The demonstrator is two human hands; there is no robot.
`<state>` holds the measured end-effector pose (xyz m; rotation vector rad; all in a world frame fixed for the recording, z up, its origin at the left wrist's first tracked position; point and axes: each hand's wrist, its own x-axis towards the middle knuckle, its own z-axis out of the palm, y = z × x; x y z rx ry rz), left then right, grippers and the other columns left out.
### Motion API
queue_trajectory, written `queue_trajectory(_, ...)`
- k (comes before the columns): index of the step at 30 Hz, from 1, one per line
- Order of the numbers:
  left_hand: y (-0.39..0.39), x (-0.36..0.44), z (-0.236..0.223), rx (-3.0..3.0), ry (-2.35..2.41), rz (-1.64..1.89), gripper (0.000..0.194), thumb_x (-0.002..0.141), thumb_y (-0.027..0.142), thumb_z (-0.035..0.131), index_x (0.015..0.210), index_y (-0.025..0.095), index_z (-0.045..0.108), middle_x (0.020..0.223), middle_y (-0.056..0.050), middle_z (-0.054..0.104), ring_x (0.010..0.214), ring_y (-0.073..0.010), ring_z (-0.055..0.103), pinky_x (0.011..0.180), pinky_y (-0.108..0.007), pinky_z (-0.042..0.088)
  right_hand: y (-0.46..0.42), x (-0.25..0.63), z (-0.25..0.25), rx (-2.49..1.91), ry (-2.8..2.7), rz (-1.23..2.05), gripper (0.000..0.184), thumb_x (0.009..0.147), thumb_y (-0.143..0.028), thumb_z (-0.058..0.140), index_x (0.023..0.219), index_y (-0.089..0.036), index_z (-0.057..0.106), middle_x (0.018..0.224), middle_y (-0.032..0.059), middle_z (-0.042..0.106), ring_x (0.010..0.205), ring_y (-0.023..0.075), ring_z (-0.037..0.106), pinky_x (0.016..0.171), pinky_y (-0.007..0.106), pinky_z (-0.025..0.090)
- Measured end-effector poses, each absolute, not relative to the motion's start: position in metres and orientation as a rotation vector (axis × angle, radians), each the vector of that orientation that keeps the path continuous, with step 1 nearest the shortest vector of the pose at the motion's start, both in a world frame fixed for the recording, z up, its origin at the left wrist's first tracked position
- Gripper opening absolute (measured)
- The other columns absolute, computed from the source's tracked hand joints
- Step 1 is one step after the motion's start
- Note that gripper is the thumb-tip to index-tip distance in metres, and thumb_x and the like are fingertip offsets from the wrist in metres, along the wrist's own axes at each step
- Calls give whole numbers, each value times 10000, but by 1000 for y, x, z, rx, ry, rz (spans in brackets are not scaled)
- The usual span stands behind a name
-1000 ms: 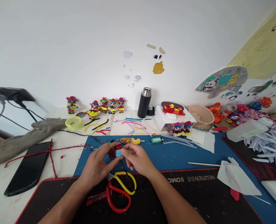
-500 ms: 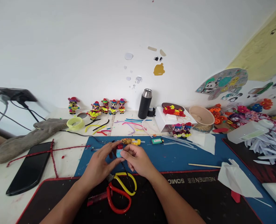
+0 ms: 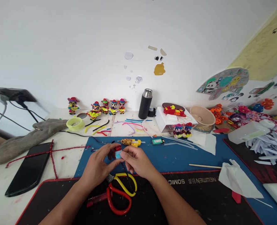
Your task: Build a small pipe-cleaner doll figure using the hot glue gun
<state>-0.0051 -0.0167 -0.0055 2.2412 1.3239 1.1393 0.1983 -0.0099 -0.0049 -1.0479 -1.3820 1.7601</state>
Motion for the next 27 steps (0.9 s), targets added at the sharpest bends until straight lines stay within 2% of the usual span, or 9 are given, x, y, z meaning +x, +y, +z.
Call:
queue_trajectory(6,-17,-5,-1,2206,1296,1071,439,966,570,691,1228,221,734,878,-44,772,749,-215,736,738,-313,618,-10,199,-7,-1046,-1389,1763,452,950,-644,668,911,-198,607,513,-78,554,379,80,429,399,205,312)
queue_trajectory(11,-16,-4,-9,2169,1329,1023,412,986,528,657,1276,240,711,1098,-99,800,960,-273,768,866,-381,627,-9,198,-8,-1042,-1388,1766,494,922,-684,679,893,-200,583,496,-89,538,367,73,406,396,201,301)
queue_trajectory(19,-16,-7,-7,2206,1268,972,550,959,479,719,1465,298,603,1212,-86,782,975,-271,762,866,-390,631,-10,197,-7,-1045,-1365,1729,516,892,-704,715,882,-205,581,469,-96,510,361,80,396,391,212,288)
queue_trajectory(27,-15,-12,-9,2176,1288,955,446,963,452,715,1367,268,676,1249,-97,784,1013,-275,771,893,-394,639,-10,199,-4,-1029,-1385,1723,518,899,-706,700,850,-210,562,450,-101,492,362,80,396,397,215,280)
